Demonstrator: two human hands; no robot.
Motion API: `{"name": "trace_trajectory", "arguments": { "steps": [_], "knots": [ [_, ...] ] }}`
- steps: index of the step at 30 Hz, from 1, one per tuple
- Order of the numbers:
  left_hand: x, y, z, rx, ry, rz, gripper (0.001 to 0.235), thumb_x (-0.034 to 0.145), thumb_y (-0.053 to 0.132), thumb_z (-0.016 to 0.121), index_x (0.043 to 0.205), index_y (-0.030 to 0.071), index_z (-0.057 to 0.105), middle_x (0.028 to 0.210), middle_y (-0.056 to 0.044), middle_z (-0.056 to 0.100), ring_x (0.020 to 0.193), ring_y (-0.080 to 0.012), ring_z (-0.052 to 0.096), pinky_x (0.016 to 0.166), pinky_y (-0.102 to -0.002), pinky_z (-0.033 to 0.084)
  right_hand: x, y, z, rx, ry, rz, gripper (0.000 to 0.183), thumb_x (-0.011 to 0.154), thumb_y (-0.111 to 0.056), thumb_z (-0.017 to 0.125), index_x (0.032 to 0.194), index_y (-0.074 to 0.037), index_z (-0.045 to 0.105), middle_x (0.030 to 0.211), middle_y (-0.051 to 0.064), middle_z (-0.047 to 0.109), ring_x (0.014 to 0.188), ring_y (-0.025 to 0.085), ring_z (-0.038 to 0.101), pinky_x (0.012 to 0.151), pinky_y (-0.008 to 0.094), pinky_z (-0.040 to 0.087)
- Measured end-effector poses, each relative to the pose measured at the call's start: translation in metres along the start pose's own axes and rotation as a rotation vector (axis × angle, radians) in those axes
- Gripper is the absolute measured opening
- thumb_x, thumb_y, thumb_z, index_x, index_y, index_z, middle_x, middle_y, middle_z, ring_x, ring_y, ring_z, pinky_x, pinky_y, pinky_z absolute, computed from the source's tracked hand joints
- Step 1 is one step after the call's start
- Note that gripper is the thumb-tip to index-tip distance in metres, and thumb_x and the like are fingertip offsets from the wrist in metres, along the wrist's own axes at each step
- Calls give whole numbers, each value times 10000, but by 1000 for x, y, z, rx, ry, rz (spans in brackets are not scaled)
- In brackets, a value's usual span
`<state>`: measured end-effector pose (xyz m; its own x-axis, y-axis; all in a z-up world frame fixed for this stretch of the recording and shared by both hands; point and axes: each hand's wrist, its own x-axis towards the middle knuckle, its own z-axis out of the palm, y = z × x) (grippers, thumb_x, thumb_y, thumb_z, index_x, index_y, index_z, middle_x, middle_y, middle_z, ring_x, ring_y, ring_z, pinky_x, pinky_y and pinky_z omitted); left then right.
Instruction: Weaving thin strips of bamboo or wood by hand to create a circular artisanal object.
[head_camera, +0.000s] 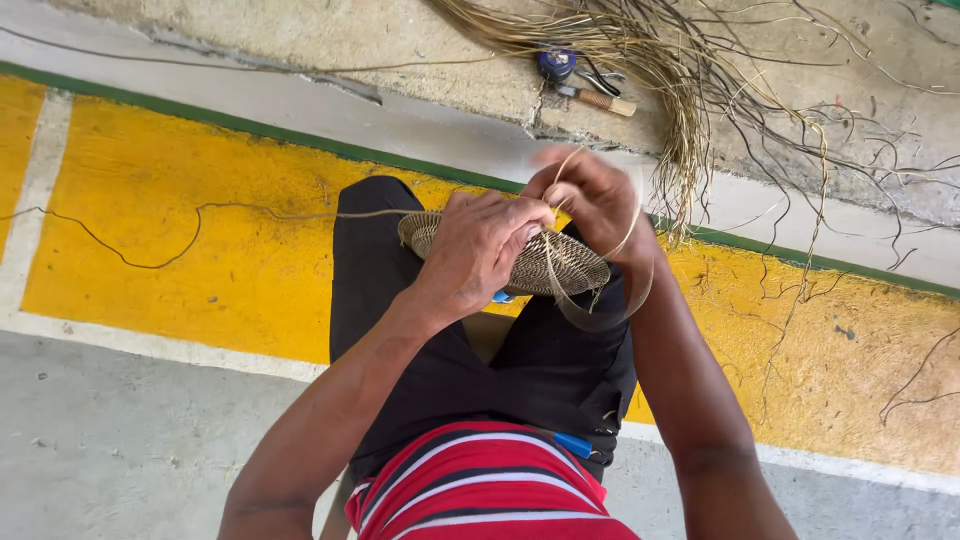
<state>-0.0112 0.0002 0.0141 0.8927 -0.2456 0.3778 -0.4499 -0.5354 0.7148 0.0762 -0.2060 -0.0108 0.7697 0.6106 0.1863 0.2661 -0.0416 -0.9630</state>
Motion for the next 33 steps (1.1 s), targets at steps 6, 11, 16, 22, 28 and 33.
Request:
{"name": "trace_trajectory", "arguments": {
  "steps": [6, 11, 16, 22, 28, 33],
  "knots": [
    [-1, -2, -3, -36, -1, 4, 165, 989, 86, 643, 1125, 178, 664, 839, 21, 656, 833, -198, 603, 829, -394, 371, 80, 32, -12, -353, 443, 237, 203, 1092, -169, 632, 981, -47, 749, 789, 75, 730, 648, 150, 696, 585, 321, 590],
    [2, -1, -8, -60, -12, -16, 138, 1011, 84, 628, 1124, 159, 655, 876, 13, 677, 843, -206, 608, 829, -399, 374, 60, 1, -9, -27, 248, 132, 310, 1075, -296, 625, 1285, -68, 652, 901, 75, 749, 718, 146, 724, 651, 315, 634],
    [-4, -2, -6, -88, -21, -7, 169, 1004, 88, 632, 1155, 154, 667, 911, -6, 686, 882, -222, 620, 825, -405, 379, -18, -17, 0, -14, -63, 10, 378, 1131, -299, 556, 1377, -23, 635, 1109, 90, 745, 1005, 180, 734, 849, 302, 647],
    [-1, -4, -2, -68, -6, 16, 137, 1002, 91, 636, 1122, 152, 661, 959, 4, 709, 885, -214, 628, 830, -401, 389, -25, -31, 2, -218, 127, 13, 356, 1088, -288, 648, 1269, 19, 663, 1011, 111, 702, 910, 187, 686, 805, 301, 580],
    [-5, -2, -4, -15, -10, 5, 145, 970, 65, 646, 1093, 137, 671, 917, -2, 695, 894, -218, 642, 795, -400, 381, 4, -9, -4, -850, 101, -358, 433, 1051, -127, 739, 665, -55, 556, 600, 35, 543, 530, 173, 506, 482, 362, 415],
    [0, 2, -9, -44, -4, 39, 332, 937, 65, 684, 1260, 137, 694, 1054, 5, 758, 814, -192, 618, 762, -388, 396, -14, -54, 7, -1028, 106, -397, 473, 973, -62, 725, 541, -58, 533, 491, 49, 482, 454, 190, 472, 426, 405, 378]
  ]
}}
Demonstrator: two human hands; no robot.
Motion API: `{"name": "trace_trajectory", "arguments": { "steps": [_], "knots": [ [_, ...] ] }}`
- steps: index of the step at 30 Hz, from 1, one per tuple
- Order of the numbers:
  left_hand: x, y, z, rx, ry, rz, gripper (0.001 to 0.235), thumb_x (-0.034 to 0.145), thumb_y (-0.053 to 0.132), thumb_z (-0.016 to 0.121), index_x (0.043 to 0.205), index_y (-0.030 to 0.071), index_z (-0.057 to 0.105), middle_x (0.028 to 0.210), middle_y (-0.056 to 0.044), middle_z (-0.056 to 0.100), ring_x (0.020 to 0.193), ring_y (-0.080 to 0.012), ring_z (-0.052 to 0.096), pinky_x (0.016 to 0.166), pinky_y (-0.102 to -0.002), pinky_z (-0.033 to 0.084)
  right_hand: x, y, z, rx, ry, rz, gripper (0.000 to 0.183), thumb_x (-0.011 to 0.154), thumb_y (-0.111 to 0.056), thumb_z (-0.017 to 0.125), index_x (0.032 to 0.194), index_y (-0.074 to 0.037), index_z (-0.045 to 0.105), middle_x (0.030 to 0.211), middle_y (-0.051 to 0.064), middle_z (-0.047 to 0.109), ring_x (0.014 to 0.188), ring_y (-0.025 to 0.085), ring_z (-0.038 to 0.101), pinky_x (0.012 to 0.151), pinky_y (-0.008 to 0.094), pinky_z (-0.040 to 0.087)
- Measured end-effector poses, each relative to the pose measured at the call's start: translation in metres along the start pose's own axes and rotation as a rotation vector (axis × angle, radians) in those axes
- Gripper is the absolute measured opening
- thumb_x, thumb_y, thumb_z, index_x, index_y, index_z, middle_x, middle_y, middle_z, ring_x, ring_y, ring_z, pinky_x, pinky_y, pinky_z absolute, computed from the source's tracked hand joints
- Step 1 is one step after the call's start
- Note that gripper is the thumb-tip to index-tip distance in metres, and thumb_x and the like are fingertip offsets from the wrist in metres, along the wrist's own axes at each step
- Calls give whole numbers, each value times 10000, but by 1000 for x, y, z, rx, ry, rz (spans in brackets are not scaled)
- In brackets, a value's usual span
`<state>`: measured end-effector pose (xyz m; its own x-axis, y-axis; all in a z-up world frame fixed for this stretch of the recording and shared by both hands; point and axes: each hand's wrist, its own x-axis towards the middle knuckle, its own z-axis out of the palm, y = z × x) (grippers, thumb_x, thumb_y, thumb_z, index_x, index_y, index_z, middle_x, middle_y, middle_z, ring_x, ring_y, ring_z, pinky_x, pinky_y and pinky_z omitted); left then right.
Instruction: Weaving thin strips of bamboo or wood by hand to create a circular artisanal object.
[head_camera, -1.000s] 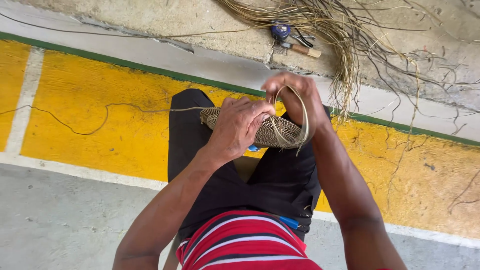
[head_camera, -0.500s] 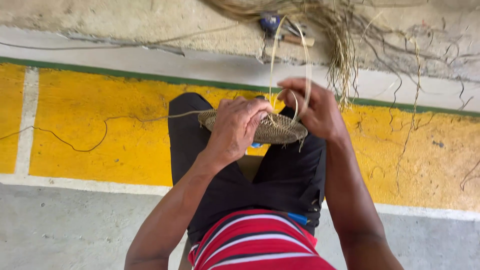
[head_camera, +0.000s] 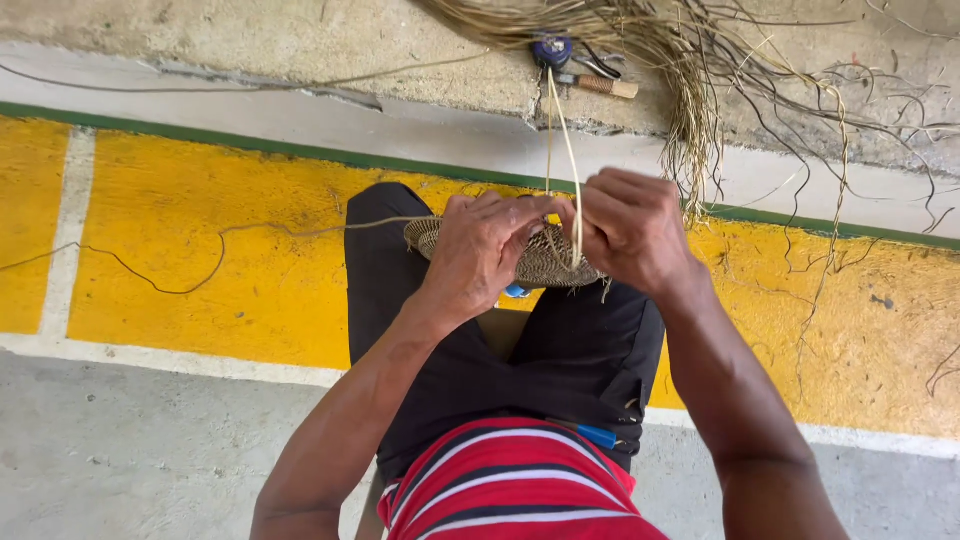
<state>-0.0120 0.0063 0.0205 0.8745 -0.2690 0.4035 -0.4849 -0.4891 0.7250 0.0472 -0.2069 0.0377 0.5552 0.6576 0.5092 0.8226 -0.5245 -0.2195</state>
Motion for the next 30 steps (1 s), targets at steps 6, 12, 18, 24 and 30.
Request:
{"name": "trace_trajectory", "arguments": {
  "steps": [6, 12, 18, 24, 30],
  "knots": [
    [-5, -6, 3, 31, 13, 65, 257, 962, 60, 688, 1192, 164, 733, 1033, 9, 750, 902, -196, 639, 825, -384, 411, -30, 32, 22, 697, -141, 492, 210, 1099, -188, 595, 1017, -51, 730, 843, 12, 709, 732, 122, 693, 661, 283, 577],
    [-11, -9, 4, 61, 4, 54, 275, 949, 53, 686, 1196, 166, 732, 1011, 0, 751, 894, -201, 638, 827, -389, 399, 0, 19, 57, 667, -56, 533, 197, 1088, -153, 617, 1037, 25, 684, 844, 67, 685, 708, 129, 690, 630, 300, 579],
    [-9, -7, 6, 7, 29, 74, 272, 956, 67, 703, 1201, 182, 725, 1031, 2, 756, 902, -173, 643, 836, -372, 397, 62, 59, 64, 699, 144, 689, 230, 1143, -181, 501, 1059, -39, 661, 855, 89, 733, 650, 130, 717, 557, 262, 628],
    [-9, -7, 3, 35, -36, 1, 273, 949, 40, 693, 1176, 181, 747, 960, 4, 747, 876, -196, 636, 829, -380, 396, -10, 2, 45, 829, 118, 515, 152, 1144, -123, 597, 1194, 3, 666, 976, 157, 731, 858, 178, 705, 714, 330, 632],
    [-10, -2, 3, 7, -1, 84, 283, 946, 36, 675, 1191, 173, 713, 1050, -4, 758, 894, -185, 631, 825, -378, 381, 18, 5, 47, 628, 71, 629, 163, 1129, -115, 475, 985, -46, 507, 705, 17, 577, 531, 100, 612, 425, 241, 541]
  ]
}}
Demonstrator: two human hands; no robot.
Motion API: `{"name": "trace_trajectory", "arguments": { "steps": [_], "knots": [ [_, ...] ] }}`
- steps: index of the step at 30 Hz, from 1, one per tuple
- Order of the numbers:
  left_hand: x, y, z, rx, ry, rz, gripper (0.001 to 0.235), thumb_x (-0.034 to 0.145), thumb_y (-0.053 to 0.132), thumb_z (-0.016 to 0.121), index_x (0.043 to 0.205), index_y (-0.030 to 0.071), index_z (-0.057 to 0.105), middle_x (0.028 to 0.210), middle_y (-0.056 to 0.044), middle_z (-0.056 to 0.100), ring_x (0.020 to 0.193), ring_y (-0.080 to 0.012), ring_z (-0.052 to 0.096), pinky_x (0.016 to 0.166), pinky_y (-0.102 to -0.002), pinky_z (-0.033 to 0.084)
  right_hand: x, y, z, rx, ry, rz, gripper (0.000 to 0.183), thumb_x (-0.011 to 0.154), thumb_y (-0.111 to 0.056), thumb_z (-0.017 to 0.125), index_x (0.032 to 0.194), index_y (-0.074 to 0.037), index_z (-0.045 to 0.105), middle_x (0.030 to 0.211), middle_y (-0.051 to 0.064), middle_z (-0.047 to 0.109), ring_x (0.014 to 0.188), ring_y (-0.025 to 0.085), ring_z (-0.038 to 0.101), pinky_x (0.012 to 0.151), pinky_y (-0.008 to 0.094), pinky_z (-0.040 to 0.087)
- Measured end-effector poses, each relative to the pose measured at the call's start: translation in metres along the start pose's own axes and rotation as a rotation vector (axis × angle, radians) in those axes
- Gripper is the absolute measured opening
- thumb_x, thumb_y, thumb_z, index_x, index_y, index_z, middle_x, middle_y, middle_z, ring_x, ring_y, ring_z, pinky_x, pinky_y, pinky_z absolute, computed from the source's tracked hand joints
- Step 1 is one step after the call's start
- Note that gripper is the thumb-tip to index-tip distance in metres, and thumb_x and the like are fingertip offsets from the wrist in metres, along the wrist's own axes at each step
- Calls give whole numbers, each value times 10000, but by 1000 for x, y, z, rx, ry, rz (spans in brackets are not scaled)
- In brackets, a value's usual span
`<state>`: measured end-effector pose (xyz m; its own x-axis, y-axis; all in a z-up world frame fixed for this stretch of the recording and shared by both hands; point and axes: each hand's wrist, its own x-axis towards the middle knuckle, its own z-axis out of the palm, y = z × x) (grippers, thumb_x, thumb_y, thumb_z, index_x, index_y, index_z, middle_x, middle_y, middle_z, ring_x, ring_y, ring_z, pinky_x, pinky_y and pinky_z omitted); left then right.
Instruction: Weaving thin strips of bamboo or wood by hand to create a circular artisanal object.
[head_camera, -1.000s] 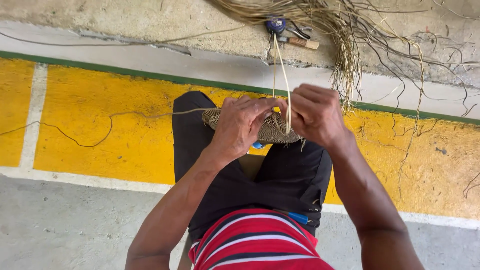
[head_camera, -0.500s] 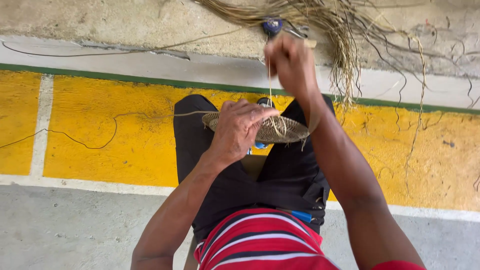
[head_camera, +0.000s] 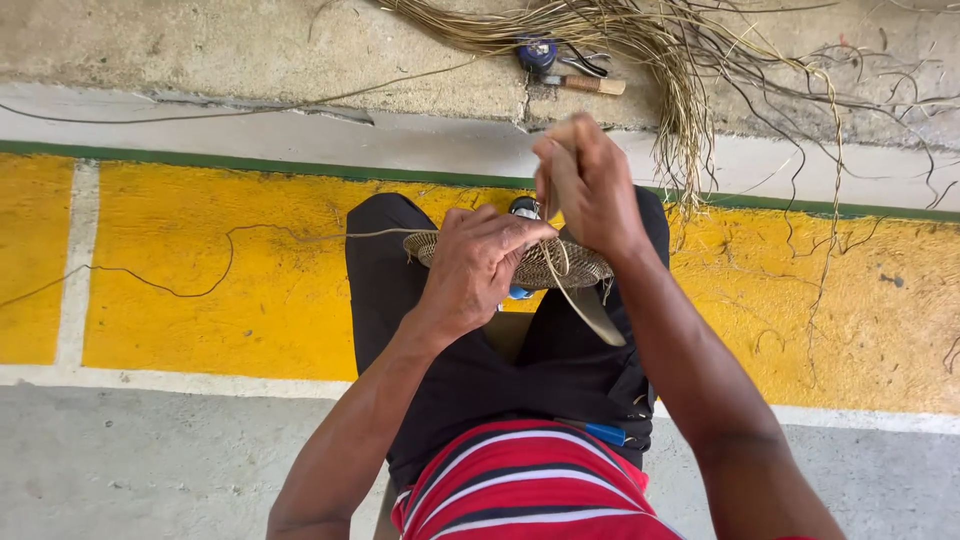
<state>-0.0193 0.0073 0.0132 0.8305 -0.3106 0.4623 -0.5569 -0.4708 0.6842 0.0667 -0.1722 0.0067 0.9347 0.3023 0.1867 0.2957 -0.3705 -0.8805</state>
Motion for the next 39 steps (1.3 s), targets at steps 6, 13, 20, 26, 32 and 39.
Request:
{"name": "trace_trajectory", "arguments": {
  "steps": [6, 13, 20, 26, 32, 39],
  "knots": [
    [-8, 3, -2, 31, -87, -30, 304, 934, 37, 635, 1191, 172, 725, 985, -1, 750, 893, -200, 628, 848, -382, 364, 118, 98, 27, 100, 245, -413, 258, 1148, -145, 358, 934, -112, 499, 660, -29, 507, 476, 49, 464, 362, 221, 390],
    [-9, 5, -5, -61, -64, -245, 136, 1020, 114, 643, 1139, 147, 699, 885, -7, 716, 845, -187, 662, 921, -388, 398, 117, 65, 17, 550, 309, -470, 423, 1148, -119, 592, 760, -87, 427, 667, 61, 489, 482, 110, 429, 376, 256, 337],
    [-4, -4, -7, -75, -69, -116, 267, 995, 54, 620, 1241, 137, 684, 994, -39, 722, 932, -223, 651, 881, -390, 405, 24, -40, -66, 393, 5, -487, 313, 1153, -315, 450, 1177, -35, 587, 997, 75, 645, 792, 113, 668, 663, 275, 609],
    [-5, -5, -2, -63, -57, -102, 294, 975, 65, 650, 1248, 161, 702, 997, -24, 720, 935, -209, 634, 862, -383, 405, -21, 30, -28, 345, -380, -13, 204, 1044, -139, 601, 1196, -25, 675, 1097, 66, 685, 978, 124, 660, 866, 294, 591],
    [-11, -3, -4, -17, -34, -57, 295, 967, 82, 665, 1239, 184, 720, 1078, -3, 757, 950, -189, 642, 900, -373, 413, 5, 47, -15, 258, -409, 1, 100, 1075, -87, 592, 1124, -35, 662, 1045, 74, 686, 974, 144, 677, 880, 304, 604],
    [-7, -3, -5, -70, -13, -107, 250, 995, 82, 660, 1217, 172, 731, 1068, -9, 772, 904, -189, 643, 866, -359, 424, 33, -11, -28, 334, -165, 131, 256, 1056, -41, 513, 1296, -43, 601, 1107, 60, 704, 974, 190, 720, 859, 364, 678]
  ]
}}
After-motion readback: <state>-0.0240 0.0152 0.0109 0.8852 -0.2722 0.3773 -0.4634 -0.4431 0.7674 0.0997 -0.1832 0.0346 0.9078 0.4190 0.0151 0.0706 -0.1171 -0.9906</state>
